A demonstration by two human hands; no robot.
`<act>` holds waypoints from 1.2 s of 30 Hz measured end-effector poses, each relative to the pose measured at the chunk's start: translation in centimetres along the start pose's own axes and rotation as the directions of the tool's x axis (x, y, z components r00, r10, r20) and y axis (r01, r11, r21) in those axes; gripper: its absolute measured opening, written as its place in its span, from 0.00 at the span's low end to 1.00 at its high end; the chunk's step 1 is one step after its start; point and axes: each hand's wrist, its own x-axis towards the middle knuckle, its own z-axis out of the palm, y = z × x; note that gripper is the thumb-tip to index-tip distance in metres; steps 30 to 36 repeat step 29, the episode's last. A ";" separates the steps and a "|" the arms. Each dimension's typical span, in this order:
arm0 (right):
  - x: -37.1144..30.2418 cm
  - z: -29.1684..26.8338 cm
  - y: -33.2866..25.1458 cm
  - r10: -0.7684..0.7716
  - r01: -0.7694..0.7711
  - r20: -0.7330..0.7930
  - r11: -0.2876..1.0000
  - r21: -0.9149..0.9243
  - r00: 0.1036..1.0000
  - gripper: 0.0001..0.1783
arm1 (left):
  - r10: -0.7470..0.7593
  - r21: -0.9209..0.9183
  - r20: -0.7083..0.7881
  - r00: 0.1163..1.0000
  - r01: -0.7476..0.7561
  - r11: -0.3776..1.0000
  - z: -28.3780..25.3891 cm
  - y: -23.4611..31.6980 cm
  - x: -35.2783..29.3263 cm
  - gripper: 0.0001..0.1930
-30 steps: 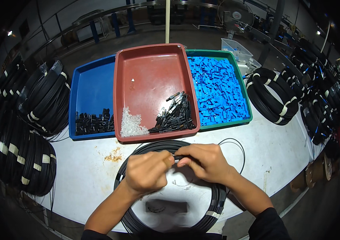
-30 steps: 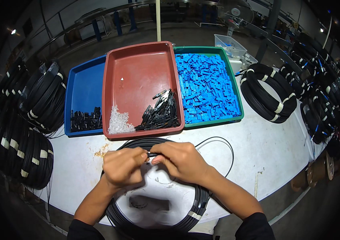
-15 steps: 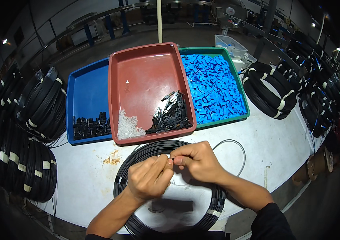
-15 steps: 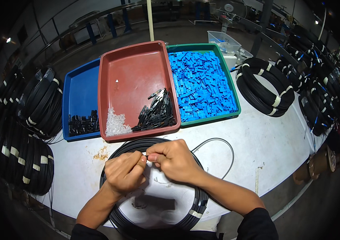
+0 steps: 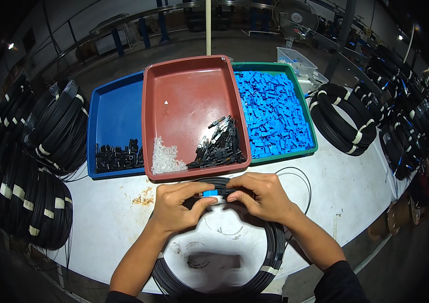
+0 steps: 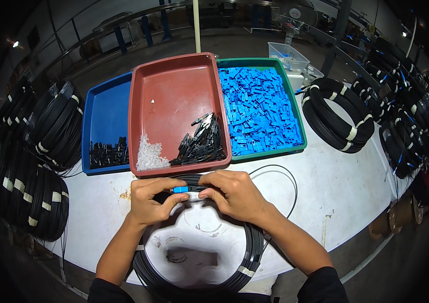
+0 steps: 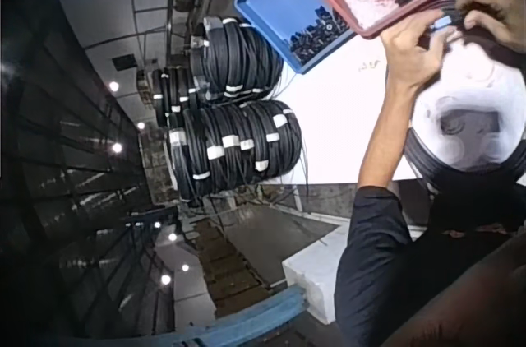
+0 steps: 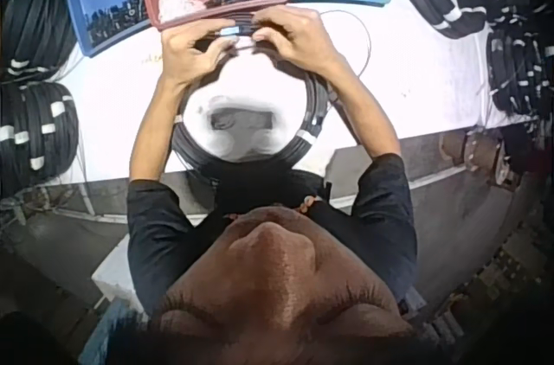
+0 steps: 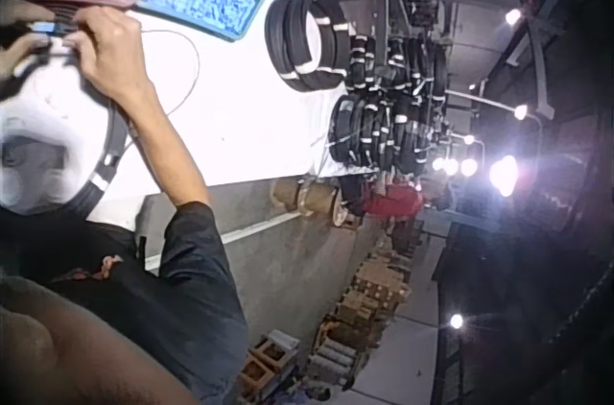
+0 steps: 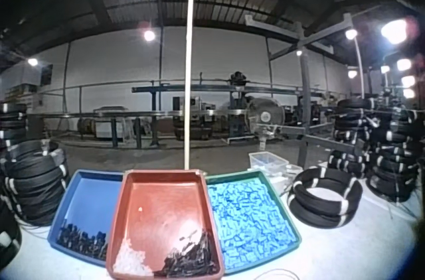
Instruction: Assembling electrical wire harnesses by attaching small plastic components and connectors to cables.
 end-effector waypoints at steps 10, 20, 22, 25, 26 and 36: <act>-0.3 0.4 0.0 0.029 -0.025 -0.087 0.999 0.048 0.996 0.04 | 0.004 -0.098 0.027 1.000 -0.001 0.995 0.0 -0.1 0.1 0.08; 0.1 0.2 0.2 0.058 -0.054 -0.063 0.997 0.057 0.996 0.05 | -0.079 -0.072 0.038 0.996 0.082 0.994 -0.1 -0.1 -0.1 0.09; 0.2 0.2 0.2 0.056 -0.053 -0.060 0.997 0.052 0.997 0.05 | -0.051 -0.058 0.036 0.998 0.054 0.997 -0.3 -0.4 -0.2 0.09; 0.3 -0.2 0.6 0.093 -0.090 -0.047 0.994 0.063 0.995 0.05 | -0.028 -0.013 0.007 1.000 0.028 1.000 0.1 0.1 -0.2 0.09; 0.2 0.2 0.9 0.090 -0.086 -0.067 0.995 0.057 0.994 0.06 | -0.028 -0.011 0.008 1.000 0.028 1.000 0.2 0.1 -0.2 0.09; -0.2 0.3 0.8 0.062 -0.060 -0.044 0.997 0.058 0.997 0.06 | 0.025 -0.006 -0.023 0.999 -0.025 1.000 0.5 -0.1 0.1 0.09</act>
